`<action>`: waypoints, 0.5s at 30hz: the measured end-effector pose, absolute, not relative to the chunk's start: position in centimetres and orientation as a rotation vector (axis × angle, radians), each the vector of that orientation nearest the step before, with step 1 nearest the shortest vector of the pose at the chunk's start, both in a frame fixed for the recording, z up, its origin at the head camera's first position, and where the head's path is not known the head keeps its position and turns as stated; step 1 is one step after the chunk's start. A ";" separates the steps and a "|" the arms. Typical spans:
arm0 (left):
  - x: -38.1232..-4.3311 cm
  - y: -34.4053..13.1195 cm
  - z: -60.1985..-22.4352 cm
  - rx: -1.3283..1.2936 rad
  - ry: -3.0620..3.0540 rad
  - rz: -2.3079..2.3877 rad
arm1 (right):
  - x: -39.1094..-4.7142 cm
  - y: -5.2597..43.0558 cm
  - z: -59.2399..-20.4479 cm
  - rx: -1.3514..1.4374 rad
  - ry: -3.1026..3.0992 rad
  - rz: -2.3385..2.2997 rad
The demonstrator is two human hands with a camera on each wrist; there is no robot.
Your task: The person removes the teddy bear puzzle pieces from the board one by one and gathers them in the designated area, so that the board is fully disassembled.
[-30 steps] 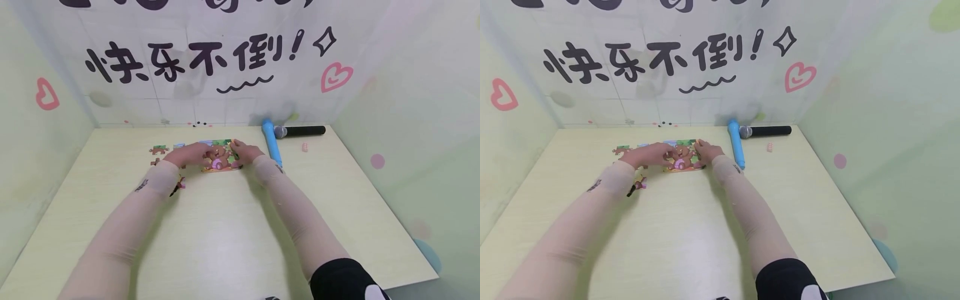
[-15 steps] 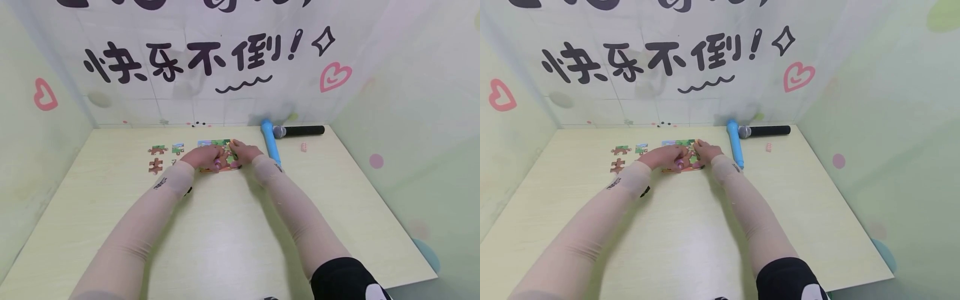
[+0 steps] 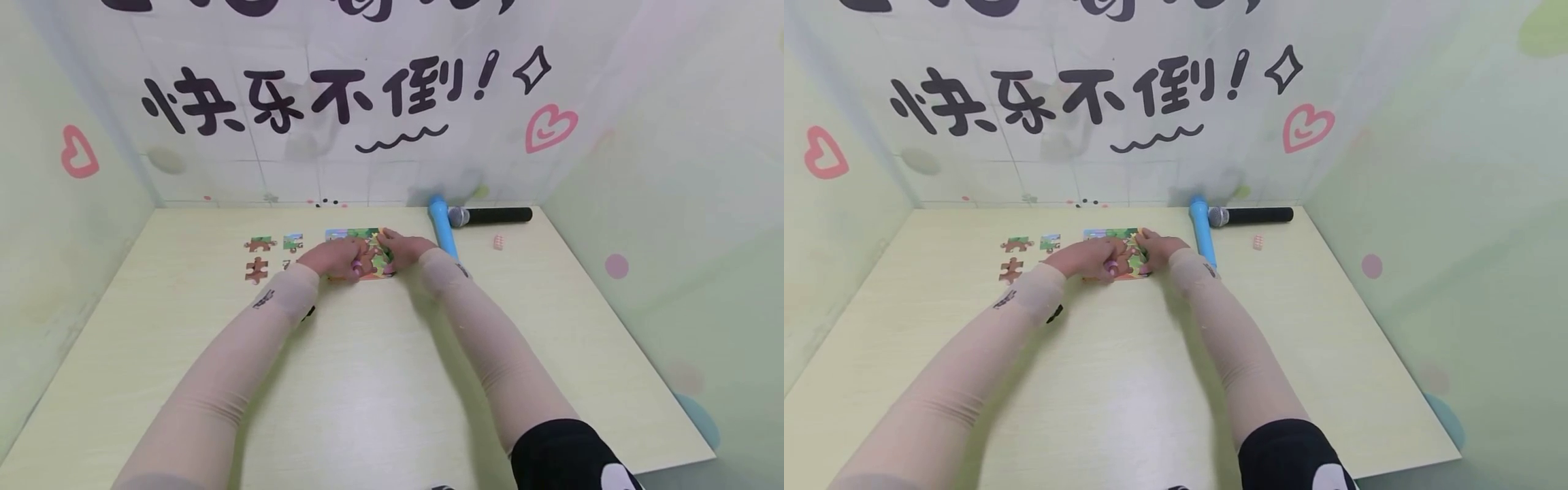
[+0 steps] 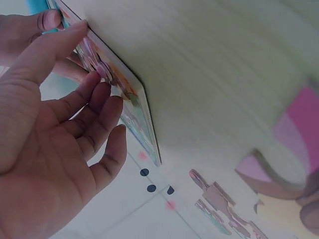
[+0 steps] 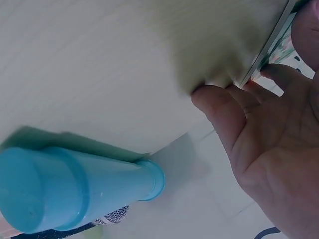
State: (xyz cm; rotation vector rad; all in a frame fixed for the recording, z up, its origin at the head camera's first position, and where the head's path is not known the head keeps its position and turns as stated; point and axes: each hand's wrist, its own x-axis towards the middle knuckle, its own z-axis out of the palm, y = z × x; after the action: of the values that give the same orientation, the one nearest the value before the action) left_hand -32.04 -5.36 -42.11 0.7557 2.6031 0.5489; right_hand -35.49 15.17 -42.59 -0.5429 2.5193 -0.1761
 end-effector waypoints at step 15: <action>-32.9 -5.8 -42.7 0.760 2.420 0.817 | -35.4 15.1 -42.9 -0.523 2.545 -0.212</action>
State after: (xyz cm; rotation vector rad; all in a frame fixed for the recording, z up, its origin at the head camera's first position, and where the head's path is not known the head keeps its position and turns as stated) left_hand -32.92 -5.80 -42.75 0.7603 2.4200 0.8171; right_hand -35.37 15.08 -42.89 -0.5227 2.5447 -0.2118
